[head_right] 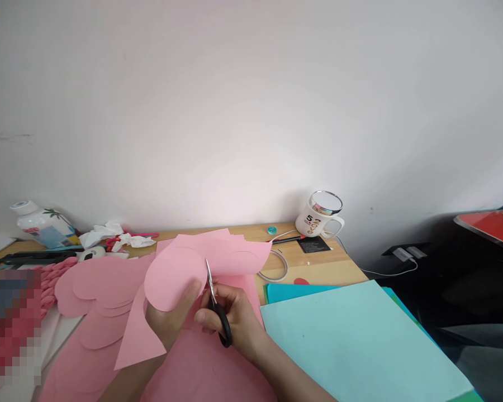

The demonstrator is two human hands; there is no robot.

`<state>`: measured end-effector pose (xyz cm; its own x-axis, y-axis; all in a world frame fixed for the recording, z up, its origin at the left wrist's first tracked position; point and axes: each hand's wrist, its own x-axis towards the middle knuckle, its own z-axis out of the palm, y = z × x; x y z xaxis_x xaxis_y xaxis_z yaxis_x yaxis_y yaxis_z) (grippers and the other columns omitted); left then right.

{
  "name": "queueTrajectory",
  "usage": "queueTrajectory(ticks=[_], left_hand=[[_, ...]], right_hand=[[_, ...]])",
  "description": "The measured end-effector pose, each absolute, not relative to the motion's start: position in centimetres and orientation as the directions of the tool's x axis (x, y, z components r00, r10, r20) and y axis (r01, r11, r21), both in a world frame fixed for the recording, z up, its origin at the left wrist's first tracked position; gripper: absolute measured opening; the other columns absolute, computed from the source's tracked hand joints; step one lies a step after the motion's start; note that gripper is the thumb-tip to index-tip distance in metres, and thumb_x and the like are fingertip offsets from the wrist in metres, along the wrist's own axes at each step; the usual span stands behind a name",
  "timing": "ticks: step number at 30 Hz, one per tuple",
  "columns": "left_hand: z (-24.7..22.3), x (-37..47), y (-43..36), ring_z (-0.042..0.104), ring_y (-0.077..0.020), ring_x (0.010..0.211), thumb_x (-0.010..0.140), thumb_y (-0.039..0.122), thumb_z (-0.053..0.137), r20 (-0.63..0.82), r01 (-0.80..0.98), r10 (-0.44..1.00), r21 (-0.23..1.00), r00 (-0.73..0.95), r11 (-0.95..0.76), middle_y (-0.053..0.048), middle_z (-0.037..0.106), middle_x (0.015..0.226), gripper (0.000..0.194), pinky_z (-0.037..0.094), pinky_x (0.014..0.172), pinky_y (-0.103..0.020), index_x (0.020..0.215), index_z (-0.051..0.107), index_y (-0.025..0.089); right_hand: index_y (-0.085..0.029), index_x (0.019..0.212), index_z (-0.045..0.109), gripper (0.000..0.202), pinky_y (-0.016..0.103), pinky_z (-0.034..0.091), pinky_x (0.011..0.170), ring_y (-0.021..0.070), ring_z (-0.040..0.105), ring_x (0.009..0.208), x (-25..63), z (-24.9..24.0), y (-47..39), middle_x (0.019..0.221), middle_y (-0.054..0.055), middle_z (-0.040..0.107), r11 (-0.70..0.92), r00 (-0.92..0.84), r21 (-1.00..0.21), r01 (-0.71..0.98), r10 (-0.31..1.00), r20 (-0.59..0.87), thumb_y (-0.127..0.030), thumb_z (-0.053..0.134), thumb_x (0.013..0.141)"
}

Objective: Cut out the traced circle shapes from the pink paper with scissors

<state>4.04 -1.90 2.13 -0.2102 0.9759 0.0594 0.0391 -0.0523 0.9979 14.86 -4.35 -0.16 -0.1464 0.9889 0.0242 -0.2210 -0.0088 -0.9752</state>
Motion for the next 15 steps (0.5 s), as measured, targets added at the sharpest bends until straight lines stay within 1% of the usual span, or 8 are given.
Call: queueTrajectory(ticks=[3, 6, 11, 15], left_hand=[[2.22, 4.0, -1.97, 0.066, -0.0268, 0.068, 0.06, 0.033, 0.069, 0.079, 0.025, 0.978, 0.997, -0.193, -0.075, -0.003, 0.069, 0.067, 0.017, 0.055, 0.061, -0.037, 0.071, 0.063, 0.021], [2.33, 3.8, -1.87, 0.066, -0.0282, 0.081, 0.061, 0.029, 0.069, 0.107, 0.015, 0.975, 0.994, -0.195, -0.107, -0.006, 0.071, 0.082, 0.025, 0.056, 0.071, -0.038, 0.083, 0.066, 0.018], [2.23, 3.87, -1.97, 0.066, -0.03, 0.084, 0.061, 0.031, 0.069, 0.09, 0.016, 0.981, 0.996, -0.17, -0.088, -0.008, 0.071, 0.085, 0.03, 0.055, 0.073, -0.04, 0.087, 0.066, 0.016], [1.82, 3.82, -1.95, 0.064, -0.033, 0.088, 0.063, 0.034, 0.069, 0.051, -0.029, 0.985, 0.998, -0.162, -0.056, -0.007, 0.07, 0.091, 0.03, 0.054, 0.077, -0.045, 0.089, 0.065, 0.019]], right_hand=[[-0.017, 0.068, 0.053, 0.043, 0.023, 0.028, 0.049, 0.0095, 0.034, 0.052, 14.77, -0.08, -4.28, 0.057, -0.005, 0.042, 0.027, -0.128, -0.967, -0.253, 0.99, 0.061, -0.053, 0.075, 0.059], [-0.016, 0.068, 0.053, 0.041, 0.023, 0.024, 0.052, 0.0095, 0.029, 0.056, 14.76, 0.0, -4.23, 0.061, -0.005, 0.038, 0.063, -0.133, -0.954, -0.294, 0.985, 0.106, -0.05, 0.076, 0.059], [-0.017, 0.071, 0.053, 0.039, 0.023, 0.022, 0.052, 0.0095, 0.027, 0.056, 14.83, -0.07, -4.26, 0.062, -0.005, 0.036, 0.067, -0.142, -0.95, -0.306, 0.983, 0.115, -0.048, 0.075, 0.062], [-0.017, 0.069, 0.053, 0.041, 0.023, 0.022, 0.051, 0.0096, 0.027, 0.056, 14.81, -0.02, -4.35, 0.062, -0.005, 0.037, 0.06, -0.146, -0.955, -0.291, 0.984, 0.106, -0.05, 0.075, 0.061]])
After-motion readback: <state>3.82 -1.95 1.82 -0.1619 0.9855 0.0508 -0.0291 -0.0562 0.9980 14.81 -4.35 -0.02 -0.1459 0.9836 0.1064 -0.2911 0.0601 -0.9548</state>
